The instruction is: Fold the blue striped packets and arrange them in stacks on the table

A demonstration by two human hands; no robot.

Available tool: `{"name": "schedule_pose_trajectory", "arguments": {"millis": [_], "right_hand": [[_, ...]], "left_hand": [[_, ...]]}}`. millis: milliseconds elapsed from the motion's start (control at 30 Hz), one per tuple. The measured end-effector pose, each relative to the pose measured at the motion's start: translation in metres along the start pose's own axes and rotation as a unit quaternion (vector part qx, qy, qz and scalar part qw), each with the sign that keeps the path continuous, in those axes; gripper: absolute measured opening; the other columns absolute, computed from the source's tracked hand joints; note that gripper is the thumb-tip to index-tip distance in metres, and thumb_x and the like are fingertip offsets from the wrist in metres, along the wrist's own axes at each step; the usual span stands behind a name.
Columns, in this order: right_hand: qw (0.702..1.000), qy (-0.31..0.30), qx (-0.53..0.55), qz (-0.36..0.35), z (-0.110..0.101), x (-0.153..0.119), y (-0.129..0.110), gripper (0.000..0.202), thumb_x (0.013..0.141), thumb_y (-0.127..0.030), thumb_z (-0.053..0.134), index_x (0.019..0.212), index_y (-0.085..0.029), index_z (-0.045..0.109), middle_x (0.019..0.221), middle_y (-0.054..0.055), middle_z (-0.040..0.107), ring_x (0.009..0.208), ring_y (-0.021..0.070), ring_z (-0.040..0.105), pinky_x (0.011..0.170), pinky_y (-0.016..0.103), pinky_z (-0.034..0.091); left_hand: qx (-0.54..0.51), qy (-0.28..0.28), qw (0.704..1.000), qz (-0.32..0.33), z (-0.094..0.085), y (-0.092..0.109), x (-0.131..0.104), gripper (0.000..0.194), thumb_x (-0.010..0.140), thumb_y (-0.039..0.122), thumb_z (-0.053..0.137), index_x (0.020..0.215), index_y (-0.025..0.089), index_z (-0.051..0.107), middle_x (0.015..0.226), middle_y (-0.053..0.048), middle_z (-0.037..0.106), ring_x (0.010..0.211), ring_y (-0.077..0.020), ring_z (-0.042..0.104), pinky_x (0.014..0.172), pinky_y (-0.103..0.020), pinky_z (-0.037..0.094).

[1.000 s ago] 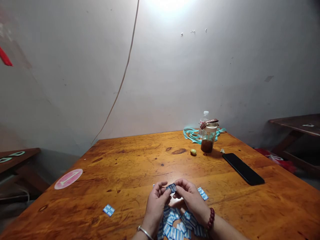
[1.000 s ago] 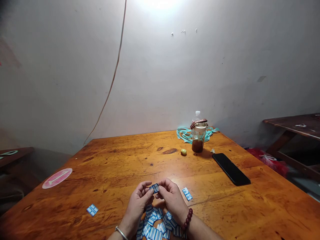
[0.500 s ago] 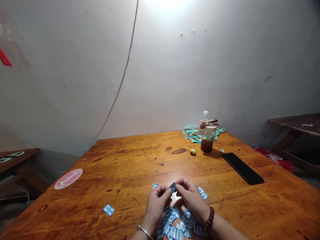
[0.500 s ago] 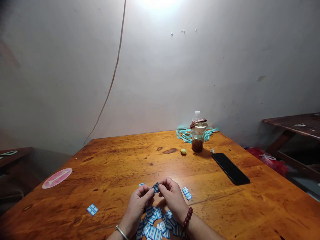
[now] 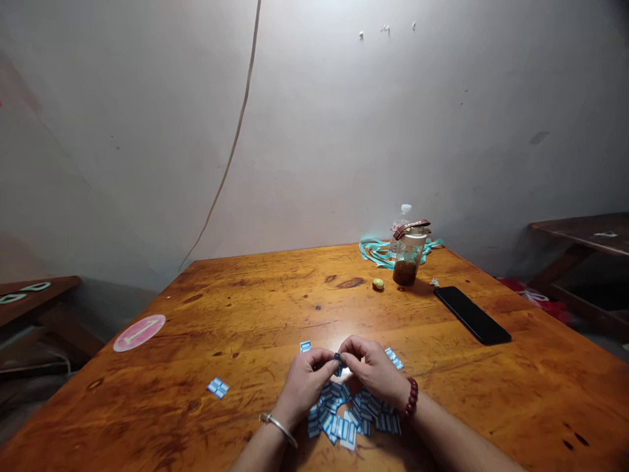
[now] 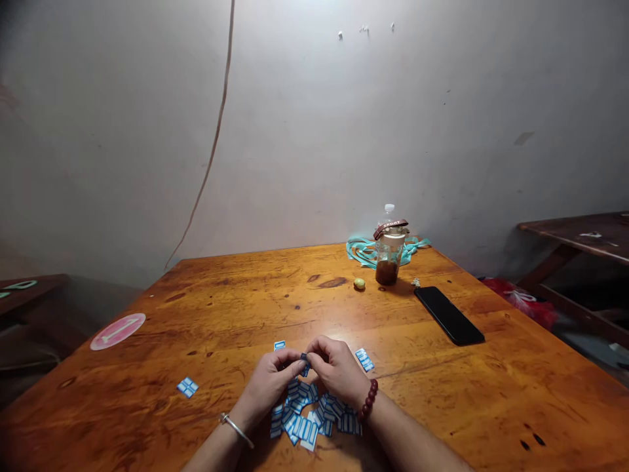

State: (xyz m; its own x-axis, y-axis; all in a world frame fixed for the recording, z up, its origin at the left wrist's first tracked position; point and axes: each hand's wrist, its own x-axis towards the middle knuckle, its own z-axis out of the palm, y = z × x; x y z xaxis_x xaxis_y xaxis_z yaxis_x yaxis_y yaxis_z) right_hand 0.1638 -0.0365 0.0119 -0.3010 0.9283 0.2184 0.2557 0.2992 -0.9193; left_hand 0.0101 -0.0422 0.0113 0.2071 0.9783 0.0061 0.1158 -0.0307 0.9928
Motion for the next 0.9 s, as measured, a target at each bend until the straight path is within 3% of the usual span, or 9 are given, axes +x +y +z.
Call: {"name": "schedule_pose_trajectory", "arguments": {"millis": [100, 233, 400, 533, 667, 900], "right_hand": [[1.000, 0.009, 0.000, -0.006, -0.005, 0.002, -0.001, 0.019, 0.078, -0.029, 0.044, 0.074, -0.017, 0.058, 0.064, -0.002, 0.055, 0.060, 0.0105, 0.048, 0.057, 0.021, 0.036], [0.998, 0.035, -0.055, 0.027, -0.029, 0.007, 0.011, 0.017, 0.074, -0.028, 0.049, 0.085, -0.018, 0.057, 0.069, -0.001, 0.054, 0.062, 0.0118, 0.048, 0.058, 0.023, 0.036], [0.963, -0.134, -0.230, 0.035, -0.049, 0.004, 0.021, 0.018, 0.059, -0.020, 0.063, 0.076, -0.019, 0.059, 0.073, 0.000, 0.054, 0.068, 0.0130, 0.048, 0.060, 0.023, 0.033], [0.950, -0.122, -0.288, -0.028, -0.028, -0.001, 0.007, 0.017, 0.070, -0.024, 0.055, 0.086, -0.022, 0.057, 0.078, 0.000, 0.054, 0.078, 0.0142, 0.048, 0.072, 0.026, 0.031], [0.937, -0.153, -0.302, -0.087, 0.004, -0.006, -0.005, 0.025, 0.072, -0.030, 0.055, 0.096, -0.024, 0.054, 0.086, 0.001, 0.052, 0.082, 0.0151, 0.046, 0.074, 0.027, 0.029], [0.931, -0.125, -0.339, -0.046, 0.026, -0.004, -0.001, 0.016, 0.074, -0.024, 0.052, 0.089, -0.022, 0.056, 0.085, 0.002, 0.052, 0.083, 0.0163, 0.044, 0.072, 0.026, 0.028]], "left_hand": [[-0.019, 0.007, 1.000, -0.011, -0.004, -0.001, 0.001, 0.018, 0.063, 0.031, 0.063, 0.065, 0.013, 0.066, 0.058, -0.002, 0.060, 0.054, -0.0112, 0.050, 0.051, -0.021, 0.036], [-0.090, 0.078, 0.993, -0.022, -0.019, -0.003, 0.007, 0.016, 0.060, 0.029, 0.065, 0.068, 0.014, 0.063, 0.057, 0.001, 0.057, 0.051, -0.0084, 0.047, 0.051, -0.019, 0.036], [-0.160, 0.146, 0.976, -0.024, -0.032, -0.006, 0.012, 0.019, 0.061, 0.032, 0.065, 0.068, 0.016, 0.059, 0.060, 0.003, 0.056, 0.054, -0.0085, 0.050, 0.054, -0.020, 0.040], [-0.171, 0.188, 0.967, -0.016, -0.030, -0.004, 0.012, 0.023, 0.058, 0.034, 0.066, 0.069, 0.015, 0.059, 0.063, 0.002, 0.057, 0.057, -0.0099, 0.052, 0.056, -0.021, 0.042], [-0.173, 0.197, 0.965, -0.010, -0.028, -0.003, 0.011, 0.023, 0.058, 0.033, 0.065, 0.069, 0.015, 0.058, 0.063, 0.002, 0.056, 0.057, -0.0093, 0.051, 0.056, -0.021, 0.042], [-0.173, 0.170, 0.970, -0.005, -0.025, -0.003, 0.009, 0.020, 0.060, 0.032, 0.064, 0.066, 0.015, 0.056, 0.059, 0.003, 0.052, 0.054, -0.0079, 0.047, 0.053, -0.020, 0.040]]}}
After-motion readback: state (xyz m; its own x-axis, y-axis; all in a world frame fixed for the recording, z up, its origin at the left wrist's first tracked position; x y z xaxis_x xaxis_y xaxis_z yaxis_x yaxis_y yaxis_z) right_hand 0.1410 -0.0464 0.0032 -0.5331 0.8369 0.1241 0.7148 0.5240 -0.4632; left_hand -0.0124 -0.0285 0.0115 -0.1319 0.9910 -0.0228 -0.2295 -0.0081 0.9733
